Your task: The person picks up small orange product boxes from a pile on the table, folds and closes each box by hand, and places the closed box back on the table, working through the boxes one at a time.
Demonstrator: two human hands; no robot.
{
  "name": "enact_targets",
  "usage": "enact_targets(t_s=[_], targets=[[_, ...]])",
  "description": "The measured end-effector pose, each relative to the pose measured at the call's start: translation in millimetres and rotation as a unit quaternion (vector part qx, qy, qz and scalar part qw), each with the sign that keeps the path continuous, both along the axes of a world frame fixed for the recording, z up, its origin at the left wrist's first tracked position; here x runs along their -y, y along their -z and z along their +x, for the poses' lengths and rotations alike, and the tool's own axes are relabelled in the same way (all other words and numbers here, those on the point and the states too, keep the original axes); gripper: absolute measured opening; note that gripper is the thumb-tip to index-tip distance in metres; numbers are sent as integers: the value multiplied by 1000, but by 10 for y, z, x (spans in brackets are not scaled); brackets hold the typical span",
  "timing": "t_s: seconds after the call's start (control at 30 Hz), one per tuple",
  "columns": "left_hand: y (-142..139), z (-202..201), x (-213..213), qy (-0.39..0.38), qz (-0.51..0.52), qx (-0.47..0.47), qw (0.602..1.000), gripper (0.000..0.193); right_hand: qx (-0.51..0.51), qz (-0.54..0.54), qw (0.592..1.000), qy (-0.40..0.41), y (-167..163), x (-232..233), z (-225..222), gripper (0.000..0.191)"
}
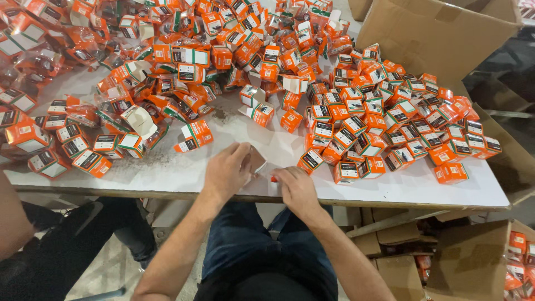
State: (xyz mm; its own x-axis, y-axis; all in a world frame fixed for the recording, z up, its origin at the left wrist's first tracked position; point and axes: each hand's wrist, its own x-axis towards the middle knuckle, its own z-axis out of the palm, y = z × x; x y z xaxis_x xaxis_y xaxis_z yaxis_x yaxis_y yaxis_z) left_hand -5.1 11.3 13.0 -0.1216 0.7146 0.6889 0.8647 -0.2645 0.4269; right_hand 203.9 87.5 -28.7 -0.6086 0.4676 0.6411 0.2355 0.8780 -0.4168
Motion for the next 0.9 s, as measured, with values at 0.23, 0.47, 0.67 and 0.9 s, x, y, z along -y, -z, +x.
enact_targets(t_s=[0.23, 0.47, 0.67, 0.9], targets=[[160, 326, 60, -16, -15, -49, 999, 21, -117, -188, 968, 116, -59, 124, -27, 24], [173, 458, 149, -64, -154, 43, 985, 9, -71, -224, 969, 82, -249, 155, -63, 46], [156, 344, 204, 57, 56, -15, 997, 48, 30, -66, 992, 103, -80, 48, -22, 38], [318, 293, 168, 103, -62, 96, 988, 49, 10, -129, 982, 134, -22, 49, -55, 35]])
